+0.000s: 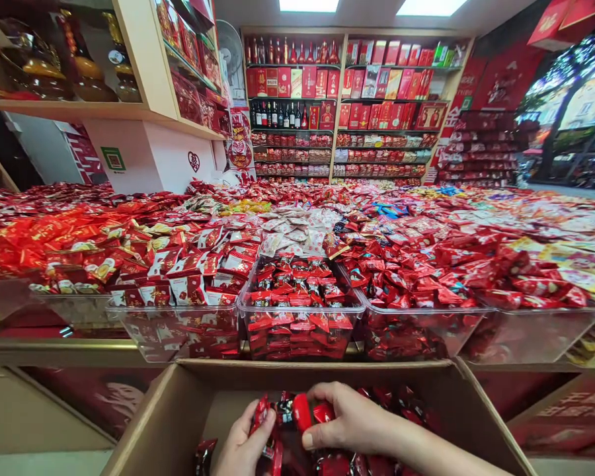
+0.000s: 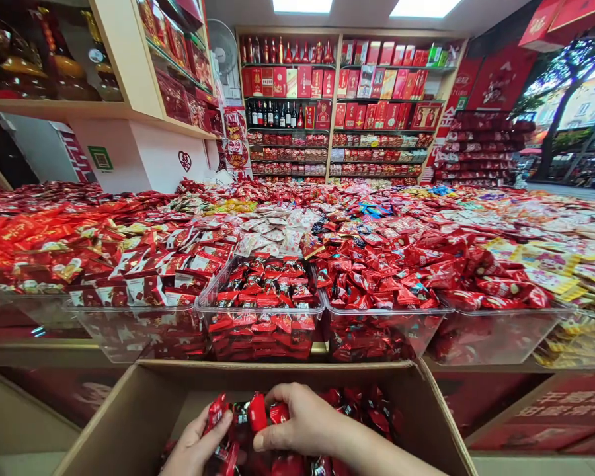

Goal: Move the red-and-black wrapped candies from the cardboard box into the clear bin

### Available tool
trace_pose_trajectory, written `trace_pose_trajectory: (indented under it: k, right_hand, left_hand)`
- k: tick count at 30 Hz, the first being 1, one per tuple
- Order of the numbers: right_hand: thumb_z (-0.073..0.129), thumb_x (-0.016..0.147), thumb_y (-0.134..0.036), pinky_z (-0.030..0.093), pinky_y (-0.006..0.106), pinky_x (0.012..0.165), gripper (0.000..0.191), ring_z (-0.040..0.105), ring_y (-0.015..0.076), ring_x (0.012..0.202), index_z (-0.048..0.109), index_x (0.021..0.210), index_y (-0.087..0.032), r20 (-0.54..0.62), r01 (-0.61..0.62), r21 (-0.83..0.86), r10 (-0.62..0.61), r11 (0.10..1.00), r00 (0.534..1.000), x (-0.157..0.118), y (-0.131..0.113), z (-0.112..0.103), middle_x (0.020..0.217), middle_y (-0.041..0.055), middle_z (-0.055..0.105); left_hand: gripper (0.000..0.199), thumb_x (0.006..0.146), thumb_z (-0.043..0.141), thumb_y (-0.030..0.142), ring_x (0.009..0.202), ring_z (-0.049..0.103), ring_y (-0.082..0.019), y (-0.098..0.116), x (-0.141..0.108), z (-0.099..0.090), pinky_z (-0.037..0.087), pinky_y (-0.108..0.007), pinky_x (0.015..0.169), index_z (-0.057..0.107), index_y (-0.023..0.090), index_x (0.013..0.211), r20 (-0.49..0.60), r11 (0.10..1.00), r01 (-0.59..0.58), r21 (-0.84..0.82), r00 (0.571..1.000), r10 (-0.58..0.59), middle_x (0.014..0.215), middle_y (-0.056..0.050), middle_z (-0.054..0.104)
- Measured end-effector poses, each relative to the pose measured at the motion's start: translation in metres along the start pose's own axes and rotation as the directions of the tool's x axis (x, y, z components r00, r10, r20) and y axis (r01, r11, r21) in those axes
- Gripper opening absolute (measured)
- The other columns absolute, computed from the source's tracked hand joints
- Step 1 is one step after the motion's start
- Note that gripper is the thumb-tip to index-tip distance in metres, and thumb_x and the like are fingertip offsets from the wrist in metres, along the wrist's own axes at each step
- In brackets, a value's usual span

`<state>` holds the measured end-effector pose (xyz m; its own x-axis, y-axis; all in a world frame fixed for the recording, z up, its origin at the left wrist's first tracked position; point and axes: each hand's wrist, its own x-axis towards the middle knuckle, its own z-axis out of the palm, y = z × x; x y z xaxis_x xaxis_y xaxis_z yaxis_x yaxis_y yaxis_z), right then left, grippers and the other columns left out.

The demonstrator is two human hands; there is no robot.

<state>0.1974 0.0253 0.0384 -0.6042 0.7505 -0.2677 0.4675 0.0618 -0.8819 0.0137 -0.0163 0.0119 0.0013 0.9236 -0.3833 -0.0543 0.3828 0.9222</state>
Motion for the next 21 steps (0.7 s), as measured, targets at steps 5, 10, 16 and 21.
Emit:
trace_pose_trajectory:
  k: [5, 10, 16, 21]
  right_hand:
    - [0.067, 0.047, -0.047, 0.04, 0.028, 0.066, 0.052, 0.054, 0.0218, 0.078, 0.06, 0.091, -0.02, 0.063, -0.059, -0.318, 0.083, 0.946, 0.995, -0.009, 0.0, -0.009, 0.087, 0.0043, 0.061]
    - [0.065, 0.054, -0.044, 0.041, 0.027, 0.068, 0.048, 0.054, 0.019, 0.078, 0.055, 0.094, -0.018, 0.095, 0.07, 0.097, -0.079, 0.993, 0.992, -0.004, -0.004, 0.001, 0.086, 0.0038, 0.061]
    - [0.05, 0.073, -0.038, 0.036, 0.018, 0.046, 0.024, 0.046, 0.0073, 0.05, 0.047, 0.07, -0.014, -0.128, 0.119, 0.377, -0.075, 0.919, 0.989, 0.009, 0.002, 0.015, 0.058, -0.0033, 0.047]
    - [0.04, 0.079, -0.025, 0.035, 0.019, 0.05, 0.017, 0.046, 0.0092, 0.054, 0.049, 0.067, -0.016, -0.259, 0.203, -0.202, -0.252, 0.958, 0.932, 0.005, -0.003, 0.008, 0.059, -0.0013, 0.05]
  left_hand:
    - [0.031, 0.071, 0.047, 0.045, 0.054, 0.059, -0.014, 0.013, -0.009, 0.005, 0.034, -0.017, 0.039, 0.046, 0.021, 0.091, 0.014, 0.992, 0.065, -0.106, 0.998, -0.064, 0.068, 0.0, 0.062]
    - [0.033, 0.072, 0.048, 0.042, 0.049, 0.057, -0.011, 0.02, -0.016, 0.01, 0.035, -0.017, 0.039, 0.046, 0.02, 0.096, 0.031, 0.991, 0.073, -0.116, 0.997, -0.07, 0.067, 0.001, 0.063]
    - [0.037, 0.068, 0.053, 0.044, 0.045, 0.057, -0.012, 0.007, -0.014, 0.014, 0.033, -0.016, 0.033, 0.047, 0.02, 0.095, 0.08, 0.993, 0.097, -0.071, 0.993, -0.091, 0.063, 0.001, 0.063]
    - [0.045, 0.053, 0.063, 0.05, 0.037, 0.052, -0.011, -0.009, -0.002, 0.013, 0.038, -0.019, 0.038, 0.053, 0.016, 0.081, 0.081, 0.989, 0.015, -0.148, 0.997, -0.003, 0.048, 0.002, 0.061]
